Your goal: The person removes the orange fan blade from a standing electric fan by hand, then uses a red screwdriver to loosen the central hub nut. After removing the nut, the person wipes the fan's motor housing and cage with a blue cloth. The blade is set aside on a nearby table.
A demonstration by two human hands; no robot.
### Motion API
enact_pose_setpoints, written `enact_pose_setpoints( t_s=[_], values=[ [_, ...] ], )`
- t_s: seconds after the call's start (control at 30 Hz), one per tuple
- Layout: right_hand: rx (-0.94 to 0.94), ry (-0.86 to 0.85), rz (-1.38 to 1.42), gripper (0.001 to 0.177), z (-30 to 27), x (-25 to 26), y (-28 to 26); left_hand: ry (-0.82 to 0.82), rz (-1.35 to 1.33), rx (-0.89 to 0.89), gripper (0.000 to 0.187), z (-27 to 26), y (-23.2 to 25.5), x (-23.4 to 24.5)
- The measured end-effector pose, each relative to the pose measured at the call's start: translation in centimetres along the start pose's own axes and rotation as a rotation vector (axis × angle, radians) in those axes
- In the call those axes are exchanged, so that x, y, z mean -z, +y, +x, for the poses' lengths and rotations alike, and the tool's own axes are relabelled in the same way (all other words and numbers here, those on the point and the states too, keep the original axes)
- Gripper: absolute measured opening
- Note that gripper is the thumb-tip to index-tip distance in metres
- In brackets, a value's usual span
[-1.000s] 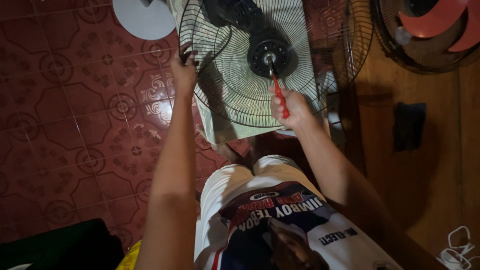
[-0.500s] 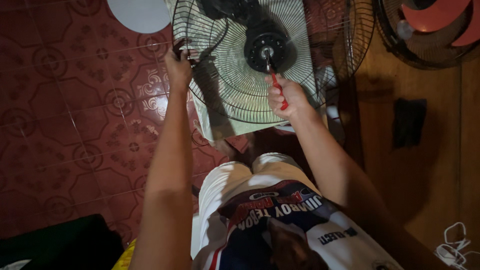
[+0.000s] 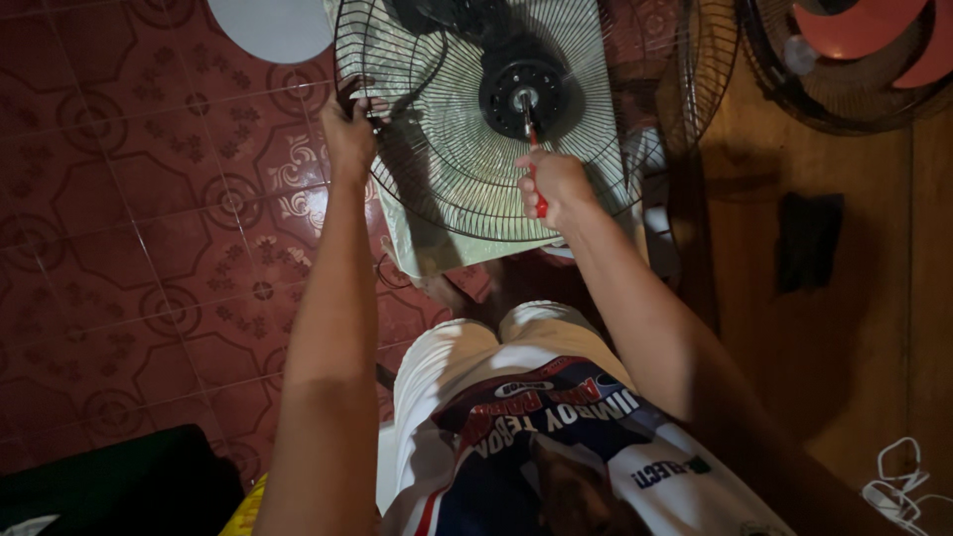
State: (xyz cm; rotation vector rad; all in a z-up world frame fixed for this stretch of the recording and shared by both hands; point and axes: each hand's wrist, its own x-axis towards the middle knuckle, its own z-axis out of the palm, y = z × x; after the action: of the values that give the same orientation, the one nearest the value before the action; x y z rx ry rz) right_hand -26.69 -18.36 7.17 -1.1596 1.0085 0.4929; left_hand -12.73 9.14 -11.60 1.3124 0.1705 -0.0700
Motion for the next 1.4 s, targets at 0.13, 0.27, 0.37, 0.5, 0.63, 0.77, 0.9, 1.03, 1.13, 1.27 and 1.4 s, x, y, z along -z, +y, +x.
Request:
enact_pose_setpoints(
  t_s=[0.13, 0.27, 0.37, 0.5, 0.63, 0.77, 0.9, 1.03, 1.13, 1.27, 1.4],
  values=[
    [0.067, 0.062, -0.131, 0.021, -0.7, -0.5, -0.4, -0.01, -0.015, 0.024, 0.025, 0.1, 0.1, -0.1],
    [0.114, 0.15, -0.239, 0.025, -0.7, -1.0, -0.1, -0.01, -0.026, 0.006, 0.029, 0.1, 0.0, -0.1],
    [0.188, 0.237, -0.371, 0.026, 0.0, -1.0, 0.8, -0.033, -0.008, -0.014, 0.027, 0.0, 0.3, -0.1],
    [0.555, 0.403, -0.784, 0.03, 1.9, 0.3, 2.7, -0.004, 0.037, 0.004, 0.028, -0.1, 0.6, -0.2],
    [0.792, 0.49, -0.89, 0.029, 3.0, 0.9, 4.4, 0.004, 0.034, 0.041, 0.026, -0.3, 0.7, -0.3],
    [0.25, 0.195, -0.296, 0.028, 2.3, 1.3, 3.2, 0.02, 0.051, 0.055, 0.026, -0.3, 0.7, -0.2],
    [-0.001, -0.103, 0.083, 0.028, 0.7, 2.0, 1.4, -0.008, 0.059, -0.02, 0.027, -0.5, 1.0, -0.2],
    [-0.053, -0.205, 0.234, 0.025, 0.3, 2.4, 0.6, -0.009, 0.062, -0.013, 0.024, -0.6, 1.3, -0.3],
    [-0.1, -0.288, 0.293, 0.028, 1.2, 3.4, -0.2, -0.007, 0.063, -0.011, 0.024, -0.7, 1.4, -0.3],
    [-0.278, -0.429, 0.56, 0.037, 2.9, 4.8, -1.9, -0.005, 0.061, -0.018, 0.025, -0.7, 1.3, -0.3],
    [-0.271, -0.381, 0.386, 0.031, 3.3, 4.6, -2.5, -0.005, 0.023, 0.022, 0.026, -0.5, 0.8, 0.0]
  ],
)
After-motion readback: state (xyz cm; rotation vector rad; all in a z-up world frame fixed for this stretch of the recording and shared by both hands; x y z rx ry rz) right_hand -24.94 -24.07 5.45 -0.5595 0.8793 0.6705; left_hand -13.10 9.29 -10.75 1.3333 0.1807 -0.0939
